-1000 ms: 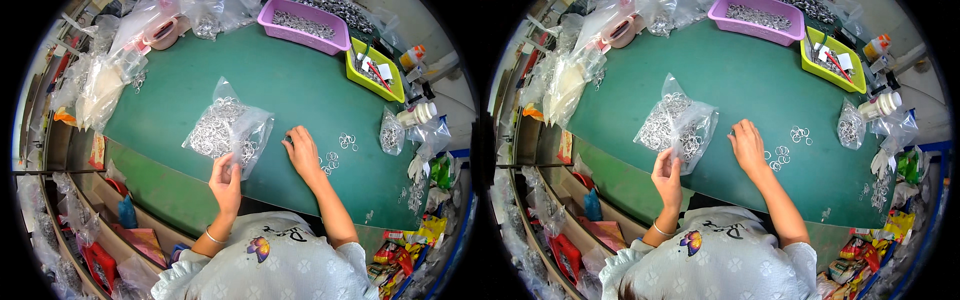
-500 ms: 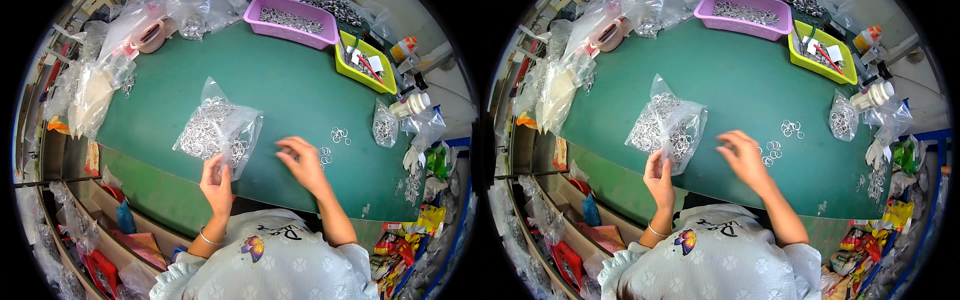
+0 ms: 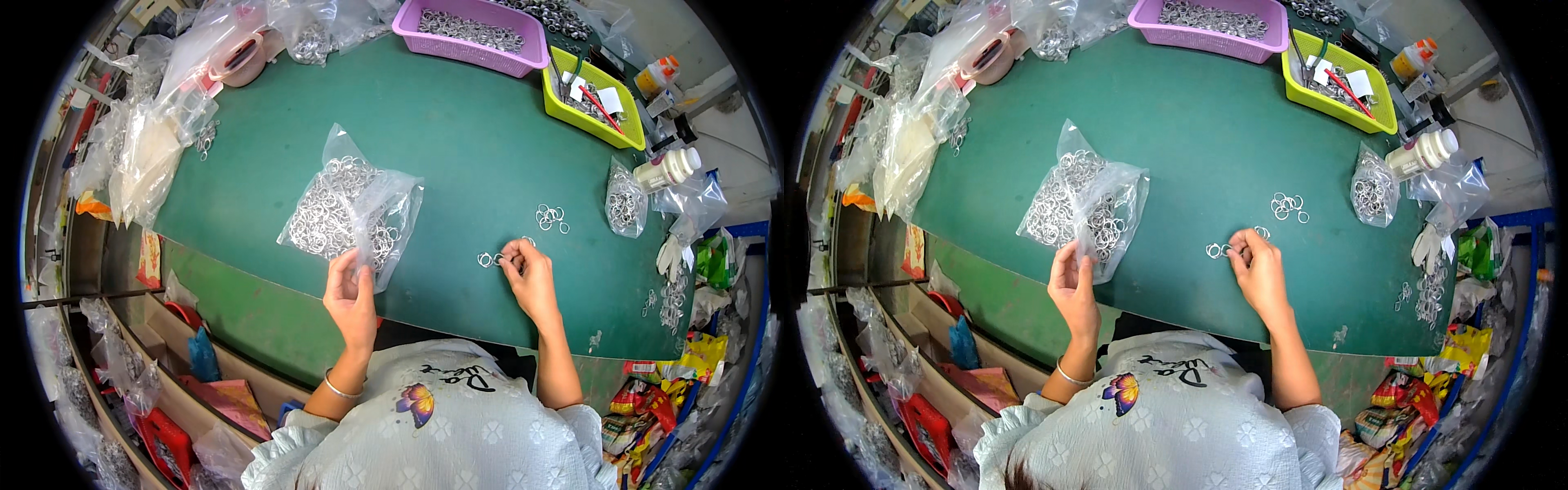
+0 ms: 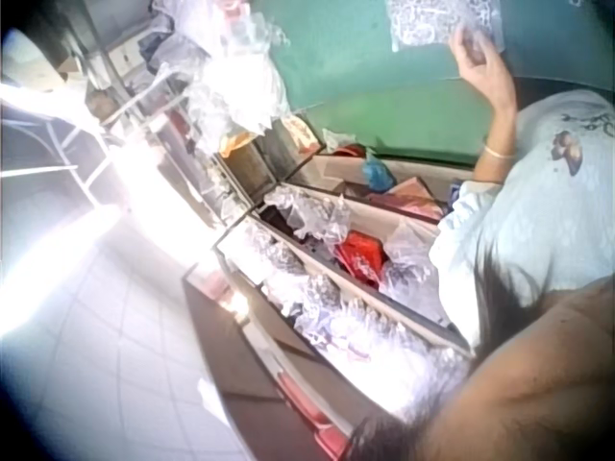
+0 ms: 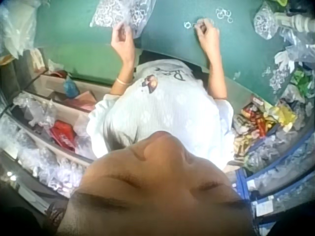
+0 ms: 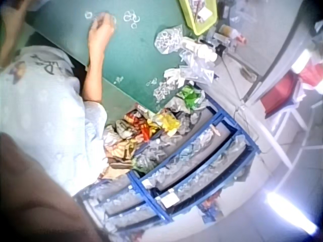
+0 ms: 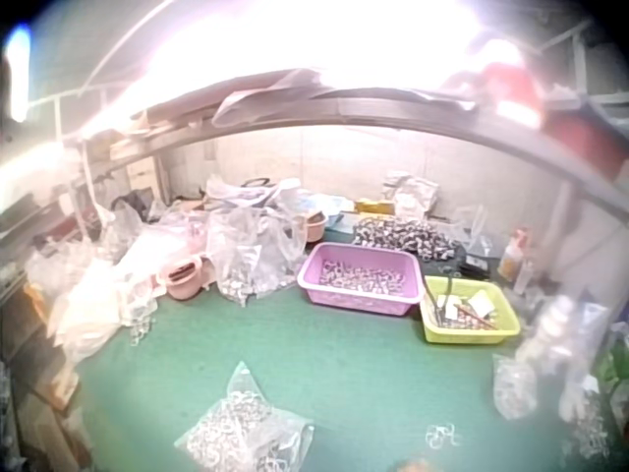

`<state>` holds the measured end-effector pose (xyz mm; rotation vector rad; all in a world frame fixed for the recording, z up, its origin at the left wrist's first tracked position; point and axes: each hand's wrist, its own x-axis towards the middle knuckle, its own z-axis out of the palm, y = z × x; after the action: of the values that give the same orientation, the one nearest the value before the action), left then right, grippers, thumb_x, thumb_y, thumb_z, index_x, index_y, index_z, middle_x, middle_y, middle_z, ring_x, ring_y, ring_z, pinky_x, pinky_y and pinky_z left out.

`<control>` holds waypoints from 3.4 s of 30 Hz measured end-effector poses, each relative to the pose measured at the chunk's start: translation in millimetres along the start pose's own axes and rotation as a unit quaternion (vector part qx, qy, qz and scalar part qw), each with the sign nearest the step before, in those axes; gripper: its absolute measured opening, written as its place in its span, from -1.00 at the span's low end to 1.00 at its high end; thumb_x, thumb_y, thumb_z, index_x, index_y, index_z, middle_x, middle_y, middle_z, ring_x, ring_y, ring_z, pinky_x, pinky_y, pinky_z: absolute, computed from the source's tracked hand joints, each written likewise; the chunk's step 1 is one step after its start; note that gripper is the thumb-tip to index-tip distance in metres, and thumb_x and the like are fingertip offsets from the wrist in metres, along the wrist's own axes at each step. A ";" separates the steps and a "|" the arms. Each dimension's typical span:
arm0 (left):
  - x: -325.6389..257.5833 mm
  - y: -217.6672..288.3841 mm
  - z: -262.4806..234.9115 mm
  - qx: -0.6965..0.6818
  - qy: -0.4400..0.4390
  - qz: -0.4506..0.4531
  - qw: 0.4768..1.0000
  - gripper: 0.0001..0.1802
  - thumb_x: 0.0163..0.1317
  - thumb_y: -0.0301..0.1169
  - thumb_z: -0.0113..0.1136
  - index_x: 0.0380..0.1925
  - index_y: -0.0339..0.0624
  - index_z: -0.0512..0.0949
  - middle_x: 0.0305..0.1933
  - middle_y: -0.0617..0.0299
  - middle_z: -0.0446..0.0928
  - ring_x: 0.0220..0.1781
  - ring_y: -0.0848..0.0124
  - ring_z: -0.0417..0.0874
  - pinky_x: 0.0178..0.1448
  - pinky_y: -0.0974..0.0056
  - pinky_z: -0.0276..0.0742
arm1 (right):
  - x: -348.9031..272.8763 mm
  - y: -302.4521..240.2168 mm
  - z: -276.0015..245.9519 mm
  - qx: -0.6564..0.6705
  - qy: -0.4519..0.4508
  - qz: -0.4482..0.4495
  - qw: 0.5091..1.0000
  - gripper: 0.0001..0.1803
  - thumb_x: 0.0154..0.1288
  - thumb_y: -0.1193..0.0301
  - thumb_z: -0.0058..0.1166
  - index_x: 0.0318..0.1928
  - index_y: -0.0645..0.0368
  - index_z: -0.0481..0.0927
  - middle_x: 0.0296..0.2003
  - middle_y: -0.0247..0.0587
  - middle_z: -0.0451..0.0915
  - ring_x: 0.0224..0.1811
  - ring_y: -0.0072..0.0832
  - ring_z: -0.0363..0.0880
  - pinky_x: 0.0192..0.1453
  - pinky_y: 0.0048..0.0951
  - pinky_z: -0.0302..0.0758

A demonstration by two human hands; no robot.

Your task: The person removes metal rings from a plastic bag, spreads them on a workbench by hand, and then places them back into the bag.

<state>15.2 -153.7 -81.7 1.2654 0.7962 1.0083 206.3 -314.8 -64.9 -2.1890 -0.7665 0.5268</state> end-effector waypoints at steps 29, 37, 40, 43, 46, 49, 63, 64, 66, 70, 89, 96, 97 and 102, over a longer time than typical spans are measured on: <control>1.0 -0.9 -2.8 -0.001 -0.014 -0.003 1.000 -0.70 0.19 -0.74 -0.02 -0.05 -0.45 0.41 -0.08 0.20 0.36 -0.06 0.48 0.47 0.03 0.40 0.42 | -2.5 -27.6 32.9 -0.104 0.131 -0.169 0.971 -0.70 0.00 0.56 0.22 -0.20 0.31 0.51 -0.26 -0.05 0.49 -0.22 -0.13 0.45 -0.09 -0.24 0.40; 1.5 0.4 0.9 -0.006 -0.008 -0.017 1.000 -0.72 0.18 -0.75 -0.04 -0.07 -0.45 0.41 -0.08 0.20 0.35 -0.06 0.47 0.47 0.03 0.40 0.43 | -11.8 9.8 50.5 -0.098 0.130 -0.163 0.973 -0.78 0.06 0.57 0.15 -0.23 0.27 0.48 -0.24 -0.09 0.45 -0.19 -0.17 0.40 -0.12 -0.25 0.36; 1.3 -2.5 -0.8 -0.003 -0.002 -0.010 1.000 -0.72 0.18 -0.75 -0.04 -0.08 -0.45 0.42 -0.07 0.20 0.35 -0.05 0.48 0.46 0.04 0.39 0.42 | -13.2 -8.5 39.6 -0.121 0.169 -0.173 0.963 -0.79 0.09 0.57 0.13 -0.21 0.28 0.50 -0.27 -0.12 0.46 -0.23 -0.18 0.41 -0.12 -0.24 0.37; 1.9 -2.8 0.9 0.007 -0.005 -0.008 1.000 -0.72 0.19 -0.75 -0.04 -0.08 -0.44 0.42 -0.07 0.21 0.35 -0.04 0.48 0.46 0.05 0.39 0.43 | -4.6 -4.9 45.1 -0.135 0.151 -0.196 0.960 -0.79 0.10 0.55 0.13 -0.21 0.29 0.53 -0.29 -0.15 0.45 -0.24 -0.19 0.40 -0.12 -0.23 0.36; 2.4 -2.4 1.3 0.008 0.007 0.007 1.000 -0.71 0.24 -0.64 0.01 -0.02 -0.39 0.41 -0.13 0.17 0.51 -0.17 0.49 0.52 -0.03 0.39 0.43 | -2.4 -1.6 48.3 -0.127 0.150 -0.213 0.957 -0.84 0.10 0.55 0.13 -0.26 0.29 0.55 -0.29 -0.13 0.47 -0.24 -0.18 0.44 -0.11 -0.23 0.39; 1.6 -3.8 1.5 0.013 0.012 0.014 1.000 -0.71 0.23 -0.65 0.01 -0.02 -0.40 0.41 -0.12 0.16 0.50 -0.14 0.48 0.52 -0.01 0.38 0.45 | -4.2 13.9 37.4 -0.106 0.219 -0.213 0.946 -0.88 0.13 0.56 0.10 -0.29 0.30 0.56 -0.32 -0.10 0.51 -0.25 -0.18 0.48 -0.13 -0.24 0.42; 0.8 -1.2 3.0 0.004 0.013 -0.003 1.000 -0.71 0.23 -0.67 0.00 -0.02 -0.40 0.40 -0.11 0.19 0.46 -0.12 0.49 0.51 -0.01 0.40 0.45 | 34.0 61.8 -52.6 -0.116 0.228 0.037 0.966 -0.88 0.13 0.54 0.16 -0.33 0.33 0.55 -0.71 -0.28 0.37 -0.66 -0.62 0.24 -0.56 -0.48 0.23; 0.8 -2.1 2.6 0.007 0.020 0.004 1.000 -0.70 0.24 -0.64 0.01 -0.01 -0.40 0.39 -0.12 0.16 0.50 -0.16 0.49 0.53 -0.02 0.39 0.44 | 31.1 55.3 -50.6 -0.091 0.234 0.035 0.967 -0.90 0.12 0.54 0.16 -0.35 0.32 0.55 -0.70 -0.24 0.39 -0.66 -0.59 0.26 -0.56 -0.45 0.25; 0.7 -3.8 1.1 0.015 0.010 0.005 1.000 -0.70 0.24 -0.64 0.01 -0.01 -0.40 0.39 -0.12 0.16 0.50 -0.15 0.49 0.52 -0.02 0.39 0.44 | 22.3 37.4 -40.4 -0.018 0.215 0.038 0.976 -0.91 0.11 0.52 0.18 -0.39 0.29 0.57 -0.69 -0.26 0.44 -0.64 -0.63 0.32 -0.55 -0.48 0.30; 2.0 -1.4 1.3 0.010 0.004 0.008 1.000 -0.70 0.24 -0.64 0.01 0.00 -0.40 0.39 -0.11 0.15 0.50 -0.13 0.49 0.52 -0.01 0.38 0.45 | 18.6 -28.9 14.7 0.168 0.011 -0.046 0.985 -0.88 0.15 0.47 0.18 -0.33 0.27 0.57 -0.43 -0.20 0.61 -0.47 -0.58 0.50 -0.39 -0.51 0.44; 0.5 0.5 2.0 0.000 0.006 -0.006 1.000 -0.73 0.22 -0.71 -0.03 -0.06 -0.41 0.43 -0.07 0.22 0.40 -0.07 0.49 0.49 0.01 0.39 0.48 | 52.9 65.2 -44.1 -0.048 0.232 0.061 0.969 -0.82 0.14 0.55 0.14 -0.22 0.32 0.53 -0.35 -0.14 0.58 -0.35 -0.40 0.49 -0.19 -0.42 0.44; 1.1 0.5 1.9 0.005 0.005 -0.002 1.000 -0.73 0.22 -0.71 -0.03 -0.06 -0.41 0.43 -0.08 0.22 0.40 -0.06 0.49 0.48 0.02 0.39 0.47 | 35.7 66.1 -58.7 0.304 0.150 0.096 0.936 -0.79 0.25 0.58 0.05 -0.11 0.35 0.55 -0.40 -0.31 0.57 -0.44 -0.67 0.45 -0.35 -0.65 0.40; 1.4 0.1 1.5 0.010 0.002 0.000 1.000 -0.73 0.22 -0.71 -0.03 -0.06 -0.41 0.43 -0.08 0.22 0.40 -0.06 0.49 0.48 0.02 0.39 0.47 | 33.3 66.8 -60.1 0.318 0.138 0.091 0.934 -0.78 0.24 0.58 0.05 -0.09 0.36 0.55 -0.39 -0.29 0.58 -0.43 -0.65 0.47 -0.34 -0.64 0.41; 0.5 1.1 1.4 0.000 0.003 -0.010 1.000 -0.74 0.22 -0.71 -0.03 -0.07 -0.41 0.43 -0.09 0.23 0.39 -0.05 0.49 0.47 0.03 0.40 0.45 | 23.8 44.4 -57.0 0.428 0.064 0.070 0.899 -0.79 0.23 0.59 0.05 -0.12 0.39 0.55 -0.35 -0.17 0.61 -0.36 -0.55 0.56 -0.26 -0.59 0.50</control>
<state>16.4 -153.8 -80.3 1.2532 0.8111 0.9960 272.5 -352.4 -65.3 -1.4284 -0.2161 0.6320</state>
